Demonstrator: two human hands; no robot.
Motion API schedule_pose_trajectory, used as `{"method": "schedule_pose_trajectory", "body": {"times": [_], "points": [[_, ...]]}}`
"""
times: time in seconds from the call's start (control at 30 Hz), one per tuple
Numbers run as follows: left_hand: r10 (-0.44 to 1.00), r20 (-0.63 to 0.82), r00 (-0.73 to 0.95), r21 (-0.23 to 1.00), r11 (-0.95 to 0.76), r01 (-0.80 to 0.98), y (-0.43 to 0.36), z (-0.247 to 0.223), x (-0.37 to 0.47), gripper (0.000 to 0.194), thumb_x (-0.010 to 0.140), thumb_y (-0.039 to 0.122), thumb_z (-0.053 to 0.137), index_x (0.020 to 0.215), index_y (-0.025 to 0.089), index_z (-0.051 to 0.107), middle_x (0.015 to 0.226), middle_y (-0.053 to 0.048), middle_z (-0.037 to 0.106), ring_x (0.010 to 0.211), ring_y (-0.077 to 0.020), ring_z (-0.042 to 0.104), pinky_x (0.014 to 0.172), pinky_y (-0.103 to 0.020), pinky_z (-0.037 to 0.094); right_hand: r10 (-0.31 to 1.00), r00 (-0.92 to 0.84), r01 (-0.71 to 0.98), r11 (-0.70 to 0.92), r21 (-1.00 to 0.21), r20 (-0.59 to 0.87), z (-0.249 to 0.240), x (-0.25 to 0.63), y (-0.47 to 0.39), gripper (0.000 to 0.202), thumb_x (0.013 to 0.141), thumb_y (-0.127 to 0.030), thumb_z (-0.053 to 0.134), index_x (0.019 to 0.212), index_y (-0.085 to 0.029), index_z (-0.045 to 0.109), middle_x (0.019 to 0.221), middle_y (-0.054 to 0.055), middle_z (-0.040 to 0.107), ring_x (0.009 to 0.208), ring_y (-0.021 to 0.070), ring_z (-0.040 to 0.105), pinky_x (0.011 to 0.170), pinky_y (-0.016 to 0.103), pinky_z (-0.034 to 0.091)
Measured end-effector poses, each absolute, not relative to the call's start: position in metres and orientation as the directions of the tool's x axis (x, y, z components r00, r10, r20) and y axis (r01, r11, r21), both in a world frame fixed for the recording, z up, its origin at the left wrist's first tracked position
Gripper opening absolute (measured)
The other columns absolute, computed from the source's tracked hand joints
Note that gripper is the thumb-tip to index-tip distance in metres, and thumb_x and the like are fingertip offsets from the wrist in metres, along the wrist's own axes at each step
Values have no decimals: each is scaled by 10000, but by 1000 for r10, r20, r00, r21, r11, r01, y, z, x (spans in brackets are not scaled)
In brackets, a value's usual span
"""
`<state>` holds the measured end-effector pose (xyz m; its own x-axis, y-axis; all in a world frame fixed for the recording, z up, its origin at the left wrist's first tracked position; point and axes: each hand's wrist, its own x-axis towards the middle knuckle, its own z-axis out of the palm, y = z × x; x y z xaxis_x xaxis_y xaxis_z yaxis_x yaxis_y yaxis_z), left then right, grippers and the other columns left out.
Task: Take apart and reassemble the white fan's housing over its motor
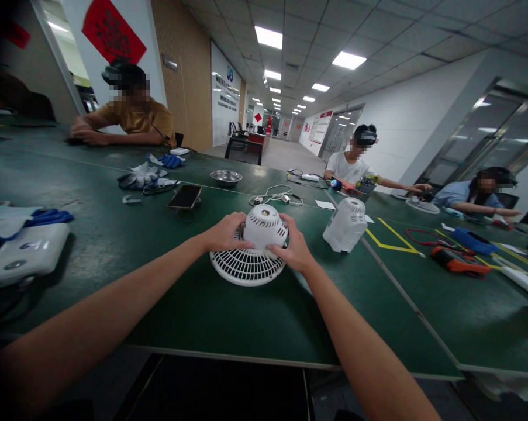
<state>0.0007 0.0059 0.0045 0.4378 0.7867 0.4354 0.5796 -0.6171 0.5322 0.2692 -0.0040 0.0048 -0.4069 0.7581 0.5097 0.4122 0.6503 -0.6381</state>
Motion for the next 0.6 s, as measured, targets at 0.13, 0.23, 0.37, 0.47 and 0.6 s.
{"method": "schedule_pose_trajectory", "body": {"times": [0.13, 0.23, 0.37, 0.47, 0.6], "points": [[761, 449, 469, 500, -649, 574, 9, 2, -2, 690, 649, 641, 843, 1146, 194, 673, 1173, -143, 655, 1090, -360, 580, 994, -523, 434, 748, -381, 461, 663, -589, 544, 7, 264, -11, 858, 735, -444, 858, 1450, -271, 418, 1197, 101, 691, 1078, 327, 681, 1007, 521, 516], [733, 439, 519, 442, -680, 586, 10, 2, -4, 738, 668, 669, 816, 1192, 180, 642, 1201, -143, 647, 1107, -355, 581, 997, -535, 440, 733, -376, 497, 676, -544, 567, 5, 263, -10, 885, 727, -466, 862, 1463, -251, 421, 1190, 108, 695, 1067, 329, 686, 1005, 547, 524], [721, 436, 538, 409, -691, 595, 10, 2, -4, 738, 711, 686, 772, 1213, 163, 633, 1221, -155, 642, 1116, -354, 583, 984, -532, 449, 724, -385, 500, 685, -530, 573, 6, 265, -8, 888, 747, -510, 837, 1487, -220, 443, 1285, 135, 683, 1113, 337, 683, 1029, 551, 522], [717, 433, 546, 399, -696, 597, 9, 3, -4, 719, 737, 676, 750, 1243, 178, 638, 1233, -148, 641, 1128, -354, 582, 985, -529, 445, 717, -410, 482, 695, -533, 564, 9, 265, -8, 857, 774, -533, 809, 1498, -220, 475, 1382, 134, 658, 1174, 342, 672, 1055, 539, 514], [714, 426, 556, 388, -699, 600, 9, 2, -5, 714, 757, 680, 729, 1245, 163, 657, 1236, -161, 639, 1124, -358, 578, 977, -536, 446, 730, -428, 475, 684, -554, 533, 11, 266, -8, 860, 786, -531, 806, 1520, -224, 481, 1424, 125, 647, 1221, 342, 659, 1073, 532, 507]]}}
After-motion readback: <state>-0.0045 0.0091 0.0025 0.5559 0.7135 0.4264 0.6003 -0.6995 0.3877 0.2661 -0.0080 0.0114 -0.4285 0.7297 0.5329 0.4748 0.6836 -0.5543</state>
